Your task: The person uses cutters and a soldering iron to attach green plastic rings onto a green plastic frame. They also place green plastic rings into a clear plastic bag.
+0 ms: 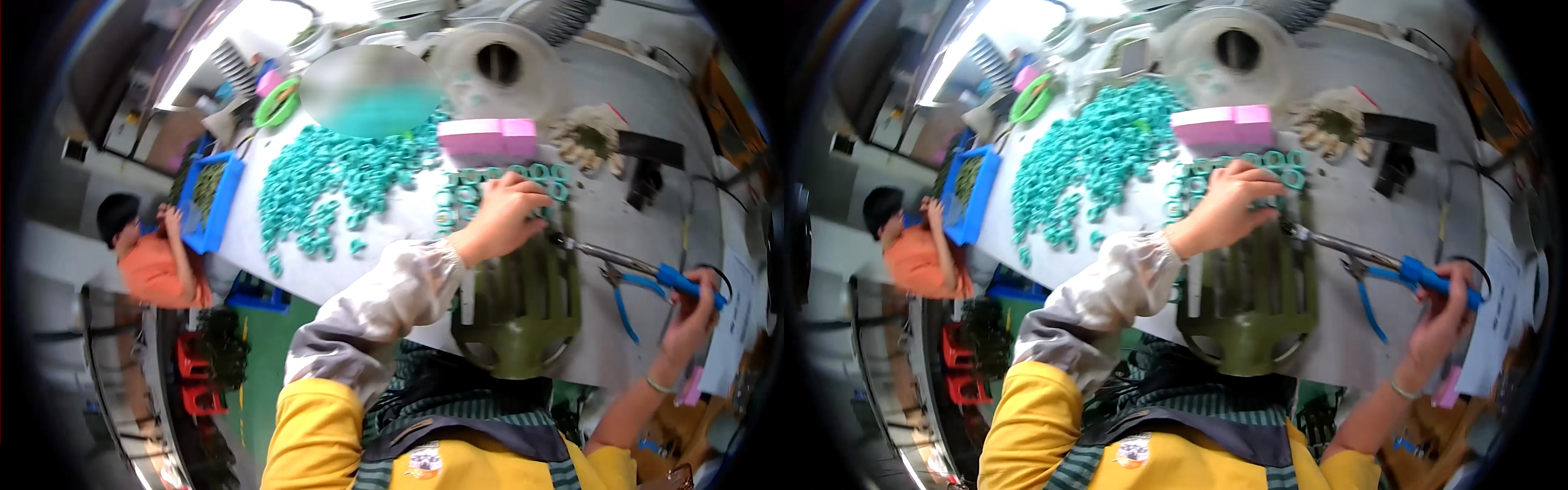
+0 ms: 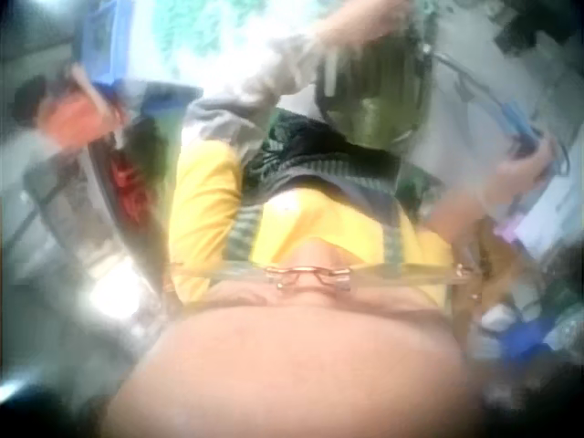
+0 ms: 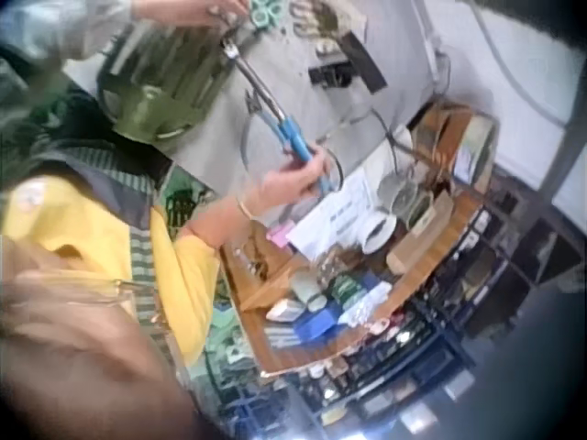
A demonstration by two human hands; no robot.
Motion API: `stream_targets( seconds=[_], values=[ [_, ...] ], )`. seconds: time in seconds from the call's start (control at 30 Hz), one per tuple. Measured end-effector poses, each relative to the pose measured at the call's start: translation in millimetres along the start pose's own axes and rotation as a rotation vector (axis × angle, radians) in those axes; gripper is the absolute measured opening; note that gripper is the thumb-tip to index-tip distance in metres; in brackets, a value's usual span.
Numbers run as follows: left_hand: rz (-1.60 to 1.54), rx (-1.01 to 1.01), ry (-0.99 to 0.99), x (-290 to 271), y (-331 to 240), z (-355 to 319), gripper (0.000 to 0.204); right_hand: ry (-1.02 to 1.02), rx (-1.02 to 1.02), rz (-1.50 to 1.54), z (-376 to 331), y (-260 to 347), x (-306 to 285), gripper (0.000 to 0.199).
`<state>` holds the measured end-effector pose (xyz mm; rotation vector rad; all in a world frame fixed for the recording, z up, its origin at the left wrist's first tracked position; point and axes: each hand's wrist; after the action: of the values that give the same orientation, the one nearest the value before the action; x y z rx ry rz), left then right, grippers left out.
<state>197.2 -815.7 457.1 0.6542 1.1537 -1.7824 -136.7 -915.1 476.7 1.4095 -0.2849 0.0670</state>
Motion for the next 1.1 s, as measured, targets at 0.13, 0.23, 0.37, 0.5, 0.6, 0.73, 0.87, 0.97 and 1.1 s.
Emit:
stream_targets(
  seconds=[0.13,0.23,0.37,0.5,0.6,0.73,0.87,0.97,1.1],
  values=[
    [-0.319,-0.236,-0.209,-55,31,-3,0.023,0.049,-0.037,-0.064,1,6,-7,0.025],
    [0.303,-0.433,-0.315,-139,109,-77,0.009,0.089,-0.019,-0.043,-1,6,-5,0.025],
    [0.735,-0.276,-0.217,-184,148,-163,0.007,0.057,-0.015,-0.044,-8,10,2,0.025],
    [0.581,-0.49,-0.172,-179,165,-196,0.015,0.066,-0.026,-0.067,-10,15,2,0.026],
    [-0.111,-0.967,-0.387,-179,159,-182,0.021,0.059,-0.033,-0.085,-12,19,1,0.026],
    [-0.608,-0.999,-0.31,-177,140,-148,0.026,0.027,-0.033,-0.065,-15,26,-2,0.026],
    [-0.64,-0.981,-0.163,-162,83,-101,0.026,-0.006,0.019,-0.003,-10,11,-8,0.023],
    [-0.614,-0.808,-0.168,-142,73,-81,0.023,-0.006,0.009,0.028,-10,19,-8,0.022],
    [-0.689,-0.9,-0.136,-131,78,-79,0.023,0.011,0.004,0.026,-8,25,-15,0.023]
  ],
)
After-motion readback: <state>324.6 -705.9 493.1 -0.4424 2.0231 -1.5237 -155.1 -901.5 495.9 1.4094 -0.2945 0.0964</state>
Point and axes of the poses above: each hand's wrist, its own z-axis towards the middle knuckle, its own x-axis out of the palm, y = z × x, and after that the axes turned 8 degrees about -y, right-handed
